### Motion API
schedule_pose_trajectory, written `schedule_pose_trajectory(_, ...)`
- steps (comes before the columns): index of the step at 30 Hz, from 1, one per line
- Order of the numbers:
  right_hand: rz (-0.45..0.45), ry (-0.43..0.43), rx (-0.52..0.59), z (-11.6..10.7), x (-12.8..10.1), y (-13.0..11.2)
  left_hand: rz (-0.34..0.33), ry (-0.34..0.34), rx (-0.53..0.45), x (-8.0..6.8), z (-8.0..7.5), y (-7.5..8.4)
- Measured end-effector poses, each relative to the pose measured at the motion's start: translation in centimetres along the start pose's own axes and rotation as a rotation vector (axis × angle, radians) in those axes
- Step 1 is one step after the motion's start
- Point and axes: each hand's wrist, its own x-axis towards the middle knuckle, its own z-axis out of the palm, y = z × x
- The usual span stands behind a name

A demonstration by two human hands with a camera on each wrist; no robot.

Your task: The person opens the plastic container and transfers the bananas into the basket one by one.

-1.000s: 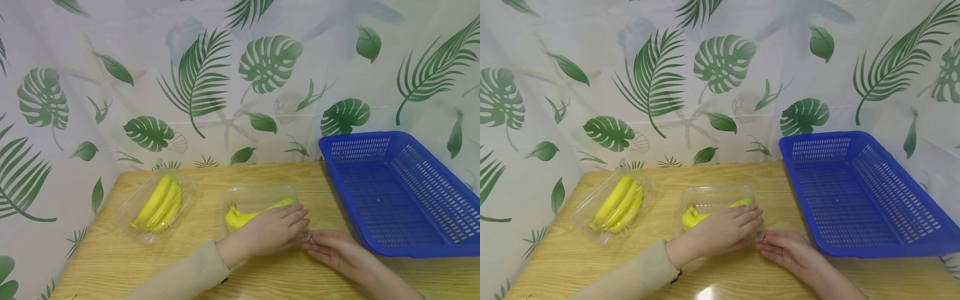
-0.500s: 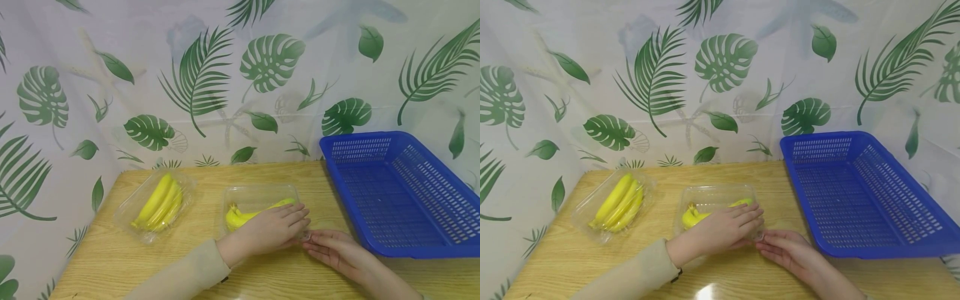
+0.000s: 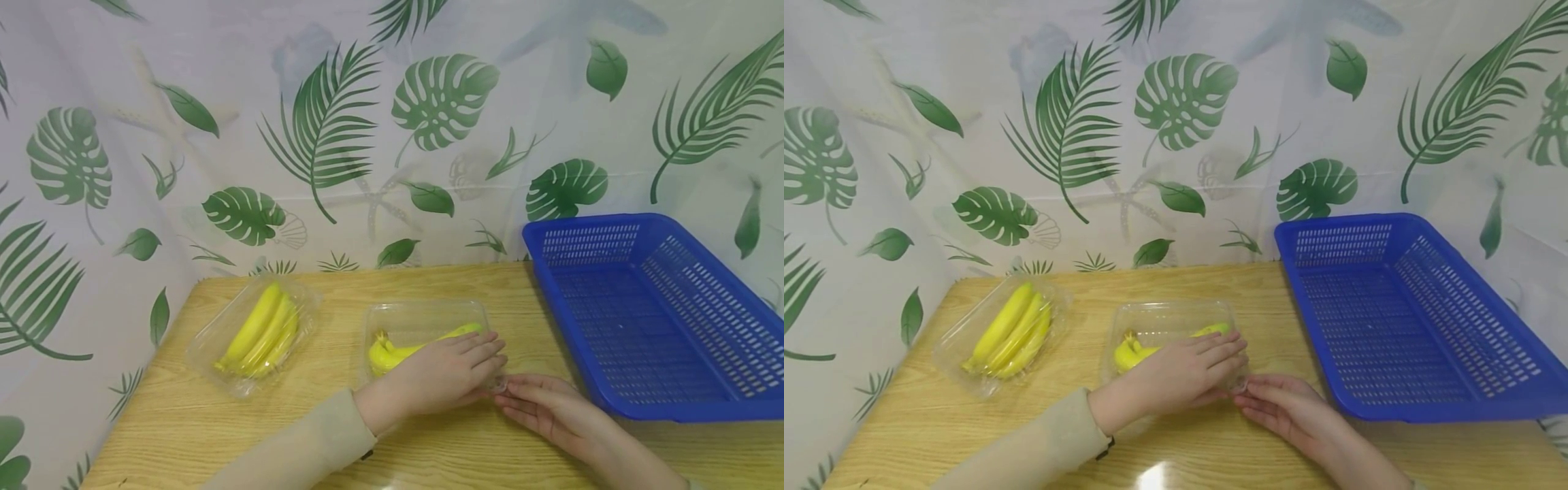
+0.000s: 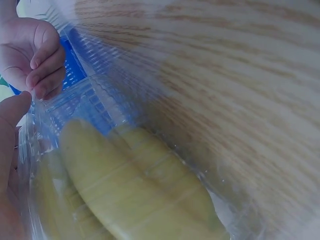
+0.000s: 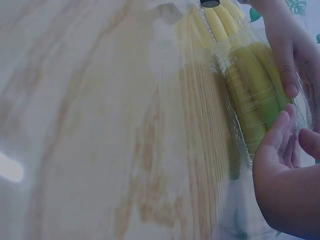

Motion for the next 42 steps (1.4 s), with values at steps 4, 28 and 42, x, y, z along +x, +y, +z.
schedule_pose_trajectory(4,0.004,0.006,-0.004,0.07,0.04,-0.02,0.0,0.015,-0.006,-0.01,0.13,-0.06)
schedule_pose_trajectory(28,0.036,0.041,-0.012,0.3,0.26,0.19,0.015,0.08,0.043,0.04,0.11,-0.09)
schedule_pose_trajectory(42,0.037,0.058,-0.003,0.54,0.35,0.26,0.018,0.063,0.057,0.1,-0.12,0.14)
